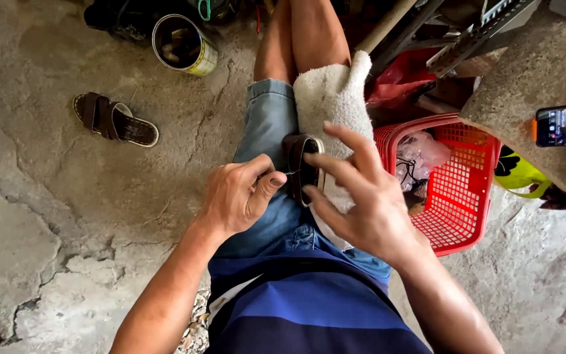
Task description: Hand-sewing the leather straps of a sandal using a needle and thread
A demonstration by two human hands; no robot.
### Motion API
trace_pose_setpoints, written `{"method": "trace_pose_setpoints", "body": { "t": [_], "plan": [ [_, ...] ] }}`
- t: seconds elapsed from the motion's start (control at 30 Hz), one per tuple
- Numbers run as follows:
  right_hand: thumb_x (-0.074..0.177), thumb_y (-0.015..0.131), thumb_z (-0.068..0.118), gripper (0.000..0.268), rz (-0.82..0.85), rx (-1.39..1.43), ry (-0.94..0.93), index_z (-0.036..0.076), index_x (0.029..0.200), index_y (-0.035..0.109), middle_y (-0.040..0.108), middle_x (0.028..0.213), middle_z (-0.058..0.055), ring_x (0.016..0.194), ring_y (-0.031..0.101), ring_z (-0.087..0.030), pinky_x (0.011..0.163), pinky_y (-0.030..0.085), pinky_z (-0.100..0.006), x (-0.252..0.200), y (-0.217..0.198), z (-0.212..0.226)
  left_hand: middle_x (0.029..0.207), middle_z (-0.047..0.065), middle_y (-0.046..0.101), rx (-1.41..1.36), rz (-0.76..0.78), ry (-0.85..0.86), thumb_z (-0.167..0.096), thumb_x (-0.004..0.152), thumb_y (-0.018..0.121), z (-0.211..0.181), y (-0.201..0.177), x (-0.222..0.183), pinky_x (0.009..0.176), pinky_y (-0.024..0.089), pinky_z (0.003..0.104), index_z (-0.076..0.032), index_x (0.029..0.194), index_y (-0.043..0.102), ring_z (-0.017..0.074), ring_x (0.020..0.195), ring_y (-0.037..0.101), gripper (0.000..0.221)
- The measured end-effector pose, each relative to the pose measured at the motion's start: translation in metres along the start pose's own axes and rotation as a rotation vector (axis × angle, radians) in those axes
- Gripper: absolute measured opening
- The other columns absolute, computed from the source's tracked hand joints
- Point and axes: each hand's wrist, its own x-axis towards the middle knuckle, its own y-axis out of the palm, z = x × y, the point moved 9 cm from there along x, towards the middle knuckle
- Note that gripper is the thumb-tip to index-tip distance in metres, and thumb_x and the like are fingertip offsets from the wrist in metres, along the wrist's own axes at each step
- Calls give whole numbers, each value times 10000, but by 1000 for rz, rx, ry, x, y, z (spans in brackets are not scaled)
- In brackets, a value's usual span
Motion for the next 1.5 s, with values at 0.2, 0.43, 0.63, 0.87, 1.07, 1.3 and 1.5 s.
{"method": "trace_pose_setpoints", "body": {
  "t": [0.2,0.43,0.63,0.87,1.07,1.3,1.5],
  "plan": [
    [956,712,105,128,-8,-204,-31,111,1081,737,480,1509,-155,906,739,-302,612,568,-417,10,24,-10,572,40,555,-18,-7,21,-708,960,209,-7,-3,0,497,383,459,-143,763,515,341,547,582,672],
    [976,740,97,75,-77,-226,-6,82,1049,738,547,1442,-118,719,626,-193,554,536,-366,5,19,-14,542,-58,386,-578,107,-21,-837,903,227,-6,5,-1,465,295,263,-112,804,601,73,483,338,822],
    [991,717,104,87,-94,-153,15,76,1071,736,538,1456,-144,711,607,-179,587,531,-358,0,18,-19,1106,9,764,-405,-97,99,-268,981,686,-26,1,7,807,544,290,-115,1194,685,137,826,696,263],
    [908,768,189,513,-104,1,187,17,1346,563,623,1254,-169,660,664,-210,611,556,-347,-32,12,-59,561,-35,483,-1031,97,11,-175,976,636,-29,35,4,487,368,221,-104,881,673,58,522,420,124],
    [936,807,243,197,-266,54,286,89,999,702,640,656,-42,571,642,-246,625,535,-347,-82,12,-127,597,48,575,-782,29,111,-155,945,664,-64,51,0,525,439,279,-104,811,690,137,554,531,146],
    [970,788,249,288,-320,312,388,70,805,635,467,547,-56,522,439,-165,535,414,-326,-96,22,-156,793,115,656,-520,-172,165,-117,904,737,-62,28,34,605,562,356,-73,859,665,232,677,684,96],
    [922,830,286,316,-366,491,450,93,739,660,503,495,-4,502,437,-82,495,394,-245,-105,40,-179,727,121,654,-153,-231,182,-123,952,687,-78,25,41,511,547,455,-86,949,577,332,614,701,117]
  ]
}}
